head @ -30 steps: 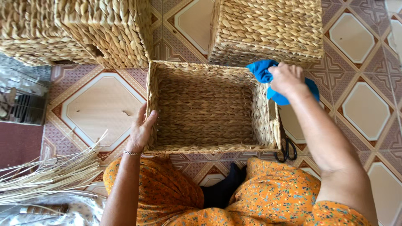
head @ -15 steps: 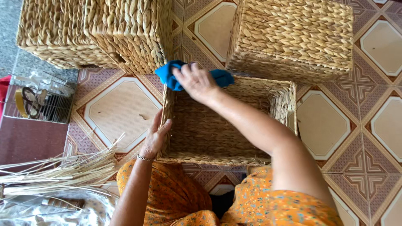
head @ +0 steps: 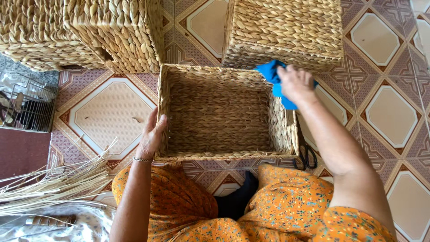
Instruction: The person sits on the floor and cleans a woven basket using a blue cloth and scissors. They wipe the exterior and interior surfaces, trim loose fibers with scissors, and rotate the basket to access different sides.
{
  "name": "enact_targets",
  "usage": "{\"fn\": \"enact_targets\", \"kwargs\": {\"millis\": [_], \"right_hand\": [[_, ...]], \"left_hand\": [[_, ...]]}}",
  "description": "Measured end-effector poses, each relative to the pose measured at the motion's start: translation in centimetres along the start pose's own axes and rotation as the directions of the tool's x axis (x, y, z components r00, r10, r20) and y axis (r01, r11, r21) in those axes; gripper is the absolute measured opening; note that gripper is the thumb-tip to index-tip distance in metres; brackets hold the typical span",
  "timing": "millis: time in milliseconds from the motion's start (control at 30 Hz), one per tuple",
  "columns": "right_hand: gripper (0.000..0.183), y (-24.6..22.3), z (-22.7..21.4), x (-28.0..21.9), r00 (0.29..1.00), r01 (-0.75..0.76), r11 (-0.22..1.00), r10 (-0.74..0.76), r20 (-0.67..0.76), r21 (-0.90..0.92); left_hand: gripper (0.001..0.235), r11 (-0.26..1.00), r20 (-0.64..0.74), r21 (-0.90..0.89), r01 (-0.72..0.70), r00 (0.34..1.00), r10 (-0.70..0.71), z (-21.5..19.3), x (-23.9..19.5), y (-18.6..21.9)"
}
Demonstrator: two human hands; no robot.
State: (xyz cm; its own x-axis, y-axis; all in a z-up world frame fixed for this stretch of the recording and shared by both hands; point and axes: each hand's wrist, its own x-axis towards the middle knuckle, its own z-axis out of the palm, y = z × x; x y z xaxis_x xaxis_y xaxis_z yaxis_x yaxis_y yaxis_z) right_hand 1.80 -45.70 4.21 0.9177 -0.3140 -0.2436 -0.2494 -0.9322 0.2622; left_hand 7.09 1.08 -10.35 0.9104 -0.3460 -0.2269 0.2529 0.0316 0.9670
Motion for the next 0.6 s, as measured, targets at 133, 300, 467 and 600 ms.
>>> {"fn": "enact_targets", "kwargs": {"millis": [133, 300, 467, 600], "right_hand": [[0.023, -0.7, -2.5, 1.2, 1.000, -0.012, 0.998, 0.012, 0.006, 0.058], [0.023, -11.6, -4.2, 5.0, 0.694, 0.605, 0.740, -0.311, -0.649, 0.292], [0.053, -25.0, -2.0, 9.0, 0.596, 0.633, 0.772, -0.533, -0.601, -0.058], [0.053, -23.3, -0.2, 8.8, 0.684, 0.623, 0.777, -0.600, -0.415, -0.097]], "left_hand": [[0.068, 0.996, -0.034, 0.083, 0.035, 0.999, -0.032, -0.7, 0.4, -0.5], [0.077, 0.999, 0.048, -0.048, 0.019, 0.999, -0.016, -0.2, 0.5, 0.1], [0.067, 0.991, -0.016, 0.130, 0.026, 1.000, -0.025, -0.5, -0.1, 1.1], [0.059, 0.998, 0.004, 0.059, -0.025, 1.000, 0.025, -0.2, -0.2, 0.7]]}}
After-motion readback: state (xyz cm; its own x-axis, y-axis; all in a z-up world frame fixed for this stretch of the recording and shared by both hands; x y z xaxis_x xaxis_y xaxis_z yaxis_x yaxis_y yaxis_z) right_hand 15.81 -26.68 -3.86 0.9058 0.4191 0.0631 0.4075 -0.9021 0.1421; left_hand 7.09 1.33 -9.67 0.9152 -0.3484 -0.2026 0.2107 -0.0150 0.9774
